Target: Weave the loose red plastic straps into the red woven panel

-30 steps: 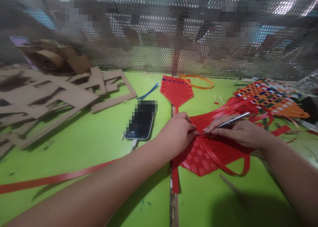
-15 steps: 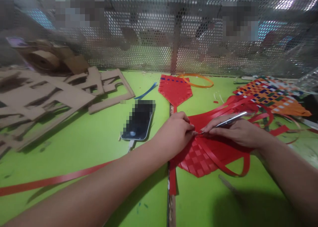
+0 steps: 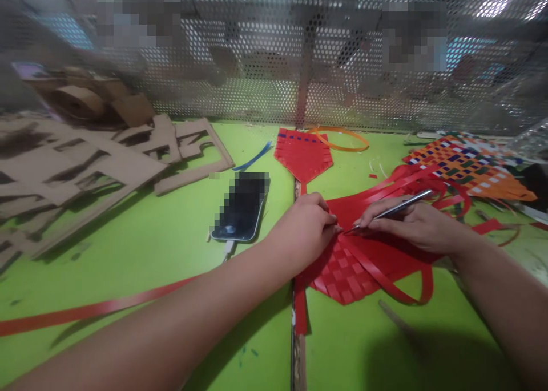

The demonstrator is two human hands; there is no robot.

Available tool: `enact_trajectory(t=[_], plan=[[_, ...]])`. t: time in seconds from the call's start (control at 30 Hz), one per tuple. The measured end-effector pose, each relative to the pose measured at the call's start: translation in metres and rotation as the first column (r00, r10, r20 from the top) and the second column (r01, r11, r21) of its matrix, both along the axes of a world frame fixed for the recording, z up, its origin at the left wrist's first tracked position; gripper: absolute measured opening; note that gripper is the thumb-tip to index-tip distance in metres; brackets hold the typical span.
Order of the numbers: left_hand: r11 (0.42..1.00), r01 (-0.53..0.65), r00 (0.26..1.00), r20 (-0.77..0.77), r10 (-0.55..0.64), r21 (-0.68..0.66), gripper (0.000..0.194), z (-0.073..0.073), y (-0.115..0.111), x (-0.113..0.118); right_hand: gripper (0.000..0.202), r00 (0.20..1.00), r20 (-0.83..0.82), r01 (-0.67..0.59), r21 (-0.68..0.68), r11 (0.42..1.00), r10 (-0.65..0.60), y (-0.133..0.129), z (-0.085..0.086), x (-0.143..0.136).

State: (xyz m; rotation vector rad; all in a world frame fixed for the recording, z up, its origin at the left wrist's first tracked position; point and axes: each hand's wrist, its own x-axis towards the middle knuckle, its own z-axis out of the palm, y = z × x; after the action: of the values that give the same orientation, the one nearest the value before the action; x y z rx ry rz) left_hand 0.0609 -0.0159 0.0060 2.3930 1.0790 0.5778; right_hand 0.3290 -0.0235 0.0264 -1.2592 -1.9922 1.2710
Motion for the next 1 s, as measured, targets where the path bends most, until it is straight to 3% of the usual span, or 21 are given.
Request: enact_trajectory(t=[0.27, 0.53, 0.8, 1.0], plan=[[1.0, 0.001, 1.0, 0.005, -0.001, -0.007, 0.021, 0.001, 0.0, 0.0, 0.034, 0.997, 0.075, -0.02, 0.035, 0.999, 0.017, 0.0, -0.004, 0.001], [1.0, 0.002, 1.0, -0.003, -0.002, -0.021, 0.023, 0.001, 0.0, 0.0, 0.03, 0.999, 0.033, -0.037, 0.01, 0.999, 0.037, -0.001, 0.006, -0.004], [1.0, 0.004, 1.0, -0.016, -0.004, -0.008, 0.022, 0.002, 0.0, 0.001, 0.029, 0.997, 0.031, 0.074, 0.014, 0.997, -0.075, -0.002, -0.003, 0.003], [1.0, 0.006, 1.0, -0.012, -0.006, -0.02, 0.023, 0.0, 0.0, 0.0, 0.032, 0.995, 0.099, 0.025, 0.051, 0.998, -0.03, -0.002, 0.001, -0.004]])
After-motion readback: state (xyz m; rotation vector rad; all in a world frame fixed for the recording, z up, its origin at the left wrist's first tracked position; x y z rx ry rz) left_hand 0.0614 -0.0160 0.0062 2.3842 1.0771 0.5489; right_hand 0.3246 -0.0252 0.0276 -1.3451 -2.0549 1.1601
